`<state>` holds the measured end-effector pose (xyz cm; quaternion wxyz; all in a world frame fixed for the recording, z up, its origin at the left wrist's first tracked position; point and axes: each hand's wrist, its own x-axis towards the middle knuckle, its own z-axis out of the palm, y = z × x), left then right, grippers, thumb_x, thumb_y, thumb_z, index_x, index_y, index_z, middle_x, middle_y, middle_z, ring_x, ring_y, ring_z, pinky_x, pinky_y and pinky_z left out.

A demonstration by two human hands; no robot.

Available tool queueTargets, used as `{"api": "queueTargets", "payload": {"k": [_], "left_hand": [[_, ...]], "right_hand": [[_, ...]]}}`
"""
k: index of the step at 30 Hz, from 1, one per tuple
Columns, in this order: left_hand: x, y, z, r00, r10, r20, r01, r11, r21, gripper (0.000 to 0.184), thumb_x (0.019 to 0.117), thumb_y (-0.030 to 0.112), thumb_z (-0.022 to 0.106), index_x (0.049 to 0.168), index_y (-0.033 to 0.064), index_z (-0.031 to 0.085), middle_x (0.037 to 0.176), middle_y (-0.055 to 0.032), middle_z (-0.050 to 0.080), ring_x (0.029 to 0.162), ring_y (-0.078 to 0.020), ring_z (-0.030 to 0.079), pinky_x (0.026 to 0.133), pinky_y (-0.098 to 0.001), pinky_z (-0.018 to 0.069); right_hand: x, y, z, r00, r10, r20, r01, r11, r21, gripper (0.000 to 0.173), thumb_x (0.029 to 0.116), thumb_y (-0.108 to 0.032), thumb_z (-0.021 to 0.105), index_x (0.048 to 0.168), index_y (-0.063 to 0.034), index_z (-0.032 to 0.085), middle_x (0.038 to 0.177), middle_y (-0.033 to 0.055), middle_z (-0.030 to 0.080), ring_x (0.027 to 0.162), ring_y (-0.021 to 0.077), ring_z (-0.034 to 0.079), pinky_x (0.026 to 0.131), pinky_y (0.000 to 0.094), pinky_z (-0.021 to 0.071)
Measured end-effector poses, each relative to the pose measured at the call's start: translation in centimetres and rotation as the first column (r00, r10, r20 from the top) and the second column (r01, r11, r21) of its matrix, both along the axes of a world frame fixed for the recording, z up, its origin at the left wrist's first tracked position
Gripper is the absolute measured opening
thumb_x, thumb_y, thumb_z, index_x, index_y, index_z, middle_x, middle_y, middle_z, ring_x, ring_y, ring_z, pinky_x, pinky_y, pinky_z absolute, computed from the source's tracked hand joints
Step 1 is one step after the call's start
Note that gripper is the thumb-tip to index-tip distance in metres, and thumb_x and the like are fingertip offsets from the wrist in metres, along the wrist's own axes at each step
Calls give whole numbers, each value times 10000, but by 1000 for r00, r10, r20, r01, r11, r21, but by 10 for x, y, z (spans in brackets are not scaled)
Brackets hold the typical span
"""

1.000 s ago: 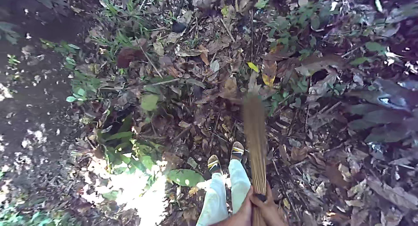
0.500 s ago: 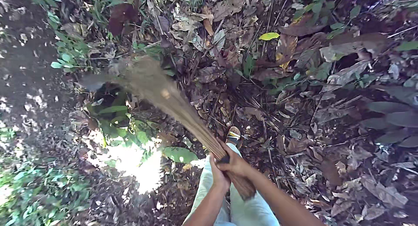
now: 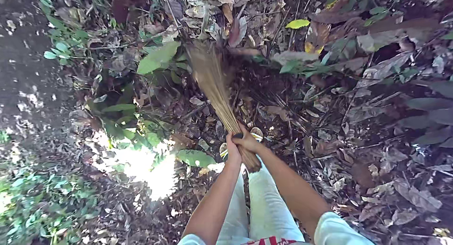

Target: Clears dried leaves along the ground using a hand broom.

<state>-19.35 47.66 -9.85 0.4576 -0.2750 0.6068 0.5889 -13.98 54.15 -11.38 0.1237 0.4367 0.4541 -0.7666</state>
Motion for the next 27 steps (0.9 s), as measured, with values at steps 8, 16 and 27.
{"api": "queueTargets", "payload": {"k": [8, 16, 27], "left_hand": [[37, -122, 83, 738, -538, 409, 544, 832, 112, 492, 1118, 386, 286, 1361, 34, 527, 1125, -117, 673, 995, -160, 658, 894, -369, 544], [-2, -174, 62, 985, -9, 174, 48, 975, -219, 364, 1098, 278, 321, 1233, 36, 557, 967, -101, 662, 838, -148, 655, 734, -334, 553], [85, -193, 144, 634, -499, 591, 477, 854, 208, 539, 1118, 452, 193, 1310, 95, 549, 1012, -60, 686, 890, -126, 671, 803, -327, 567]], "right_hand": [[69, -174, 111, 738, -632, 234, 597, 775, 208, 1049, 804, -97, 726, 1627, -62, 77, 1420, 269, 506, 1172, 248, 622, 958, 405, 544], [5, -187, 43, 995, 28, 92, -11, 985, -170, 1011, 910, -143, 727, 1637, -63, 29, 1563, 261, 386, 1382, 319, 488, 1138, 463, 414], [142, -253, 171, 750, -514, 415, 526, 845, 96, 1067, 797, -254, 754, 1642, -129, 114, 1466, 203, 502, 1210, 249, 618, 976, 442, 550]]}}
